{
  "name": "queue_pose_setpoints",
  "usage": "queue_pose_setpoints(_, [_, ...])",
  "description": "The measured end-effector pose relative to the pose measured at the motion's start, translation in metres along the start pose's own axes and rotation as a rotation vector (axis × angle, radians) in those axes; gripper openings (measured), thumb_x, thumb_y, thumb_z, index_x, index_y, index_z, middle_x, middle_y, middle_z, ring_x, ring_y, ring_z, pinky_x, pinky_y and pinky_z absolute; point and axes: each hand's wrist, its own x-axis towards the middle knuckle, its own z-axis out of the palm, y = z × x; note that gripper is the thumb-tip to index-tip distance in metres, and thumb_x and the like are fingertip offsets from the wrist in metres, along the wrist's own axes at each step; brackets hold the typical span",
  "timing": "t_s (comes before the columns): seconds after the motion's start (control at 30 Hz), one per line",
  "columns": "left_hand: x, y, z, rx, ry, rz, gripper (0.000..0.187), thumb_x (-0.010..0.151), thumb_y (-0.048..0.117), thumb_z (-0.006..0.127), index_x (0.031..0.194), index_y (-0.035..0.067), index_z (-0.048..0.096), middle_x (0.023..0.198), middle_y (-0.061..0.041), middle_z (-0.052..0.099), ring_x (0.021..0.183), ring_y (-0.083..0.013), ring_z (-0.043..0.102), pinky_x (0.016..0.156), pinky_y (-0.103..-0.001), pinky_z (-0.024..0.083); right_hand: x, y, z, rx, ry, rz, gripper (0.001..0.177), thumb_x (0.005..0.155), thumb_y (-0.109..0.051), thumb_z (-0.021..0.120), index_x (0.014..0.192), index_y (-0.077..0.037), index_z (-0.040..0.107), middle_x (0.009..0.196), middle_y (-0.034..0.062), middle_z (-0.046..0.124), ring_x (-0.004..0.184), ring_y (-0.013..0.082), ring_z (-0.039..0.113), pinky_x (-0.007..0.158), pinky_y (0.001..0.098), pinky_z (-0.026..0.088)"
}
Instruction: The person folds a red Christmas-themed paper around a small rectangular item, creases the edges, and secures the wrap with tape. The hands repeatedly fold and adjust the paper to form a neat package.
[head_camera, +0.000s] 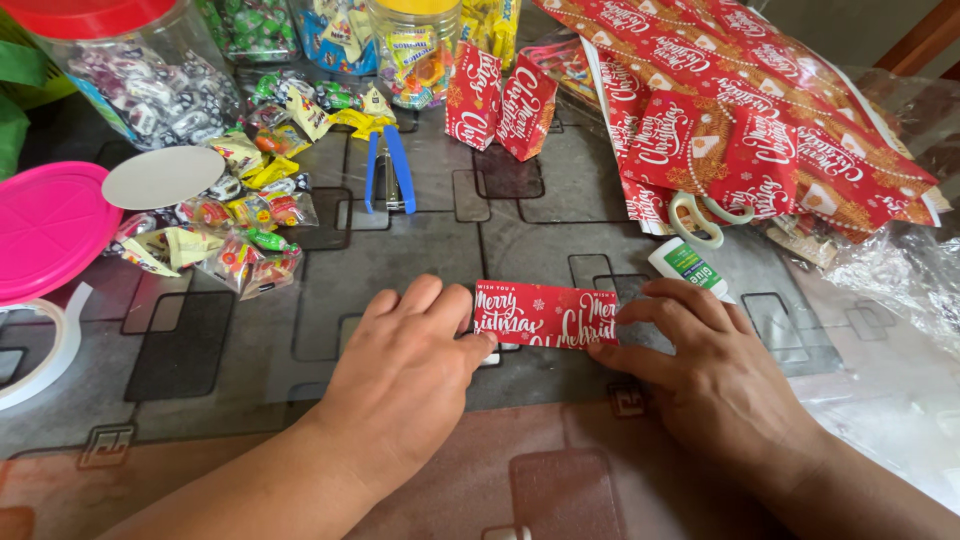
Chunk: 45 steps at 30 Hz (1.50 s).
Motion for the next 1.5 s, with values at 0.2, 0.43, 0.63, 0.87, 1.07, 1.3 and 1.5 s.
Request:
queue_pose_setpoints(0.2, [-0.003,-0.002,0.001,-0.008,0.006,-0.018,0.017,0.079,0.015,0.063,0.084,0.015,0.079,0.086,-0.003,0.058,0.095,-0.0261,0.054,0.075,-0.043,0.042,-0.008,0.006,-0.003,0.018,0.039,0.0,0.044,0.06,-0.013,0.075,0.103,-0.025,0.079,0.125,0.0046,0.064,0.128,0.0327,0.05,0.1,0.0473,0.043])
queue_pose_setpoints(0.43, [-0.006,-0.01,0.005,-0.188,-0.003,-0.139,0.022,0.075,0.008,0.066,0.089,0.017,0.081,0.092,-0.004,0.063,0.098,-0.0264,0.058,0.082,-0.042,0.046,-0.012,0.013,-0.004,0.057,0.003,0.081,0.042,0.065,-0.005,0.073,0.101,-0.025,0.081,0.123,0.0034,0.066,0.125,0.0301,0.054,0.099,0.0453,0.045])
queue_pose_setpoints(0.63, [0.015,-0.019,-0.001,-0.354,0.004,-0.221,0.029,0.067,0.01,0.076,0.096,0.008,0.072,0.11,-0.011,0.063,0.108,-0.0327,0.057,0.09,-0.044,0.046,0.007,0.013,-0.012,0.24,-0.042,0.162,0.037,0.074,-0.016,0.078,0.111,-0.01,0.073,0.115,0.0086,0.068,0.114,0.0324,0.059,0.094,0.0431,0.049])
queue_pose_setpoints(0.87, [0.033,-0.001,0.01,-0.29,-0.208,-0.224,0.019,0.072,0.019,0.081,0.088,0.012,0.073,0.1,-0.007,0.065,0.109,-0.0293,0.057,0.093,-0.043,0.046,0.033,-0.004,-0.005,0.165,-0.253,0.252,0.022,0.076,-0.025,0.081,0.096,-0.016,0.078,0.106,0.0033,0.07,0.107,0.0273,0.061,0.093,0.0403,0.049])
queue_pose_setpoints(1.07, [0.042,-0.007,0.002,-0.392,-0.031,-0.239,0.011,0.078,0.016,0.078,0.084,0.009,0.07,0.089,-0.009,0.069,0.096,-0.0301,0.065,0.084,-0.044,0.051,0.039,0.012,-0.015,0.378,-0.144,0.337,0.012,0.079,-0.018,0.08,0.088,-0.011,0.076,0.086,0.0017,0.074,0.085,0.0195,0.069,0.08,0.0341,0.055])
queue_pose_setpoints(1.3, [0.077,-0.021,-0.009,-1.15,0.177,-0.333,0.022,0.087,0.013,0.072,0.107,0.009,0.065,0.098,-0.001,0.078,0.09,-0.009,0.074,0.078,-0.027,0.058,0.057,0.056,-0.042,0.975,0.054,0.452,0.01,0.091,-0.006,0.069,0.099,-0.001,0.071,0.091,0.0014,0.072,0.087,0.0075,0.066,0.078,0.0249,0.055])
queue_pose_setpoints(1.5, [0.082,-0.015,0.016,-1.268,0.232,-0.452,0.009,0.091,0.01,0.074,0.097,0.004,0.071,0.084,-0.005,0.076,0.073,-0.0049,0.064,0.065,-0.025,0.051,0.052,0.048,-0.018,1.081,0.101,0.615,0.027,0.089,-0.01,0.07,0.114,-0.001,0.072,0.096,0.0025,0.075,0.089,0.0089,0.067,0.079,0.0267,0.055])
